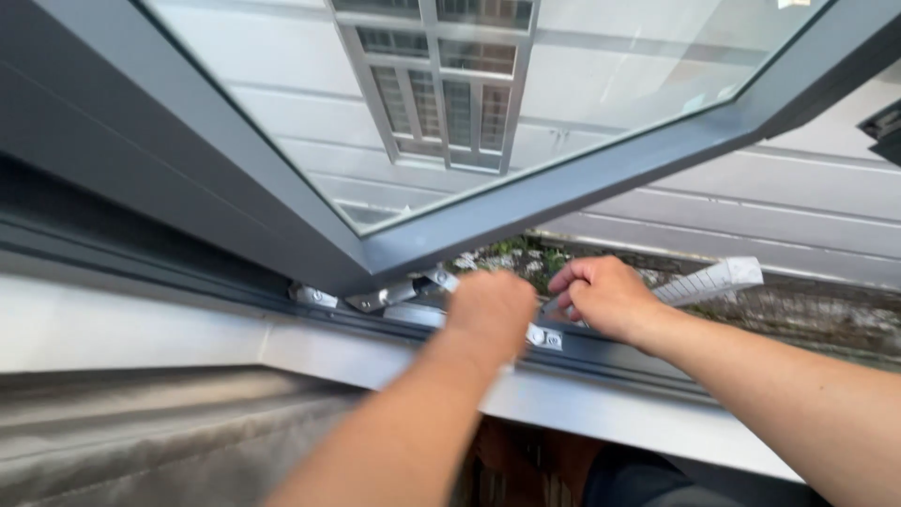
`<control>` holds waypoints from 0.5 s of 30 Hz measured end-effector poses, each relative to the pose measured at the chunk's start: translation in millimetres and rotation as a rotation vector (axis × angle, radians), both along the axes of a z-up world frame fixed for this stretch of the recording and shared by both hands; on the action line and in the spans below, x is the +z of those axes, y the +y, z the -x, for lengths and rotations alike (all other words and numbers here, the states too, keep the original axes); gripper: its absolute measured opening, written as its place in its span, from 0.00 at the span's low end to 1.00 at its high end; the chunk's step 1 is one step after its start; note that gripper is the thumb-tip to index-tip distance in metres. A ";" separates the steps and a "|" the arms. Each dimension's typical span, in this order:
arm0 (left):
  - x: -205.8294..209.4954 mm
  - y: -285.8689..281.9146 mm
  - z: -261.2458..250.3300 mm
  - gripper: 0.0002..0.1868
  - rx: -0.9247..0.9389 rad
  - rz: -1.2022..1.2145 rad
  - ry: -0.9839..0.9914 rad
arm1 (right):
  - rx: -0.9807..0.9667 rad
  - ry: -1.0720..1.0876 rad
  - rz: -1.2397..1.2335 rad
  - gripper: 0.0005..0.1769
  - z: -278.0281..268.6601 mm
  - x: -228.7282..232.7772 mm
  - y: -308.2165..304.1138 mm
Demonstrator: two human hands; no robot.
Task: Cleaning the bottom frame and glass of an open window using a white cloth.
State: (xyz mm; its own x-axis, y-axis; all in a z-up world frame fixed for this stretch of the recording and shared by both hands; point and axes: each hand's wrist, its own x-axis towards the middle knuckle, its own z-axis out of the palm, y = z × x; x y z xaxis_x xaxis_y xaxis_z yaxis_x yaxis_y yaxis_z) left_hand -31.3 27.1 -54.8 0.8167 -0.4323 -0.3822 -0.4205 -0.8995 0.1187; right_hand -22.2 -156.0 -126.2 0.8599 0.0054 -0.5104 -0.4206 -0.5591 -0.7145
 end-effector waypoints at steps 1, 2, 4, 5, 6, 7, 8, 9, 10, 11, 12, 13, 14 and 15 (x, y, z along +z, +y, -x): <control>-0.3 -8.5 1.6 0.09 -0.001 -0.004 -0.018 | -0.001 -0.018 -0.004 0.21 -4.1 6.1 -0.3; -4.0 -16.6 9.8 0.08 -0.060 0.049 0.003 | -0.005 0.001 0.052 0.21 -2.6 9.3 0.0; -4.8 -19.6 18.1 0.08 -0.106 0.102 0.033 | 0.005 0.028 0.107 0.21 0.0 6.7 -0.7; -0.5 -15.1 17.8 0.08 -0.093 0.081 0.038 | 0.010 0.001 0.092 0.20 0.4 2.4 -2.2; 6.1 -11.4 12.3 0.08 -0.085 0.060 0.029 | 0.010 -0.040 0.077 0.20 -5.0 0.9 -4.7; 5.3 1.8 6.8 0.08 -0.077 0.059 0.023 | 0.018 -0.046 0.077 0.20 -4.8 -0.1 -3.8; 5.9 15.3 -1.1 0.08 -0.004 0.005 0.010 | 0.016 -0.043 0.082 0.20 -6.4 -0.2 -2.6; 6.4 28.3 -9.5 0.08 0.069 -0.048 -0.004 | 0.014 -0.041 0.088 0.20 -8.5 -0.7 -1.8; 4.6 34.2 -10.6 0.08 0.067 -0.046 -0.006 | 0.012 -0.042 0.091 0.20 -7.1 1.5 -1.2; 2.0 39.4 -12.1 0.08 0.081 -0.061 -0.047 | 0.034 -0.047 0.101 0.20 -6.1 3.0 -1.3; -1.0 42.7 -12.6 0.07 0.088 -0.077 -0.084 | 0.049 -0.045 0.111 0.20 -1.7 4.0 -3.1; -7.9 30.7 -0.3 0.07 0.077 -0.075 -0.080 | 0.038 -0.041 0.114 0.20 2.8 4.7 -4.6; -12.4 22.2 7.0 0.07 0.081 -0.033 -0.084 | 0.021 -0.042 0.099 0.20 -1.8 7.5 -2.2; -17.1 14.8 14.8 0.07 0.085 0.008 -0.088 | 0.004 -0.043 0.084 0.19 -5.6 10.5 1.2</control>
